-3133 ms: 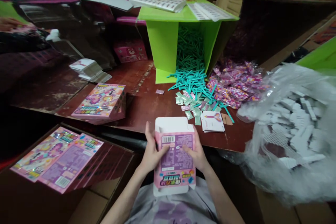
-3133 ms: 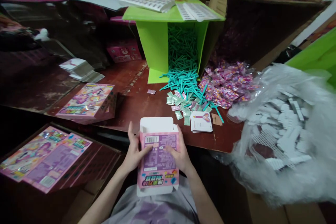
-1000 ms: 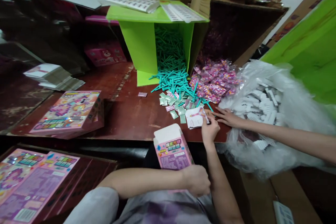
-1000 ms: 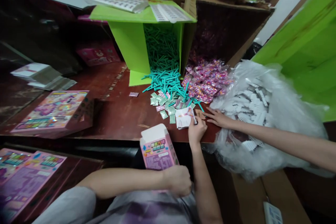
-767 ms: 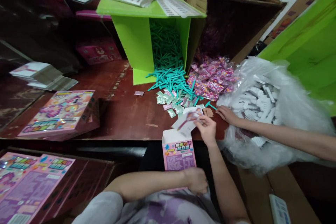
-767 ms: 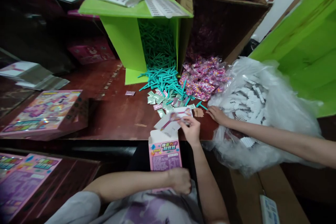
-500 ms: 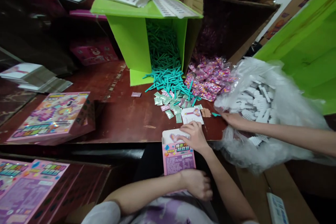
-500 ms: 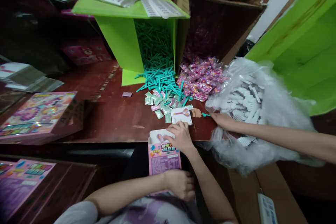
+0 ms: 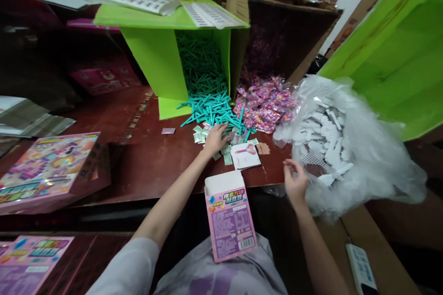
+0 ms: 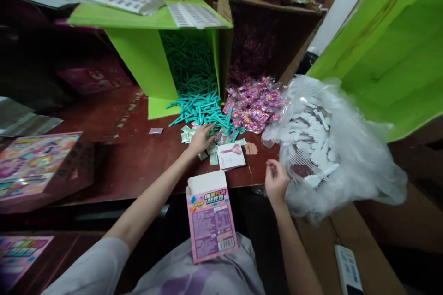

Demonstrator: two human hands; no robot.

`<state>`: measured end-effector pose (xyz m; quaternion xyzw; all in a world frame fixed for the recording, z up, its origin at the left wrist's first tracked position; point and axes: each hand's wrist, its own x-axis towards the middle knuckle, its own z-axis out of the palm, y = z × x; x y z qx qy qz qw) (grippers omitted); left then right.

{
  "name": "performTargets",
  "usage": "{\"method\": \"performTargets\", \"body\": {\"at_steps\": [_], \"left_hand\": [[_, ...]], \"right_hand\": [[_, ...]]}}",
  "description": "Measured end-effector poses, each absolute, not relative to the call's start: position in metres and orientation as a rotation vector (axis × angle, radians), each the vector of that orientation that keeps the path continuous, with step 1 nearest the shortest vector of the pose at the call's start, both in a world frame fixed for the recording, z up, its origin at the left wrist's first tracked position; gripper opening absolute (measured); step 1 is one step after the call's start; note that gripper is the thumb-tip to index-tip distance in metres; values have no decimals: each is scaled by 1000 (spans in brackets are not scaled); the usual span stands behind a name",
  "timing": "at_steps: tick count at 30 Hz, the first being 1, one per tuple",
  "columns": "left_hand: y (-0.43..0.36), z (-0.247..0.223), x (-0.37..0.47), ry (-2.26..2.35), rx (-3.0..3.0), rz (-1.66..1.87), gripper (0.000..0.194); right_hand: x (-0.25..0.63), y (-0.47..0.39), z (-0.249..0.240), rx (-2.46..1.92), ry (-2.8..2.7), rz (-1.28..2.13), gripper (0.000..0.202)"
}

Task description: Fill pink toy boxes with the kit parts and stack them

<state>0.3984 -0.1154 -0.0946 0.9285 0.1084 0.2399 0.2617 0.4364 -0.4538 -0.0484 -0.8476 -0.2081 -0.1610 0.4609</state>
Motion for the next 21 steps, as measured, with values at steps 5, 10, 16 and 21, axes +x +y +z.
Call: {"method": "performTargets", "body": {"at_steps": [5, 10, 16, 21], "left_hand": [[-124, -114, 413, 307, 2620, 552, 37], [-115, -122, 387, 386, 2683, 502, 38], [-102, -124, 359, 465, 2717, 554, 56], [-88, -131, 349, 477, 2593, 672, 48]], "right_hand": [[529, -494, -41, -2376, -429, -591, 44], [581, -495, -39, -2718, -853, -570, 58], [598, -456, -36, -3056, -1035, -508, 36], [606, -457, -28, -2963, -1237, -662, 29]]}}
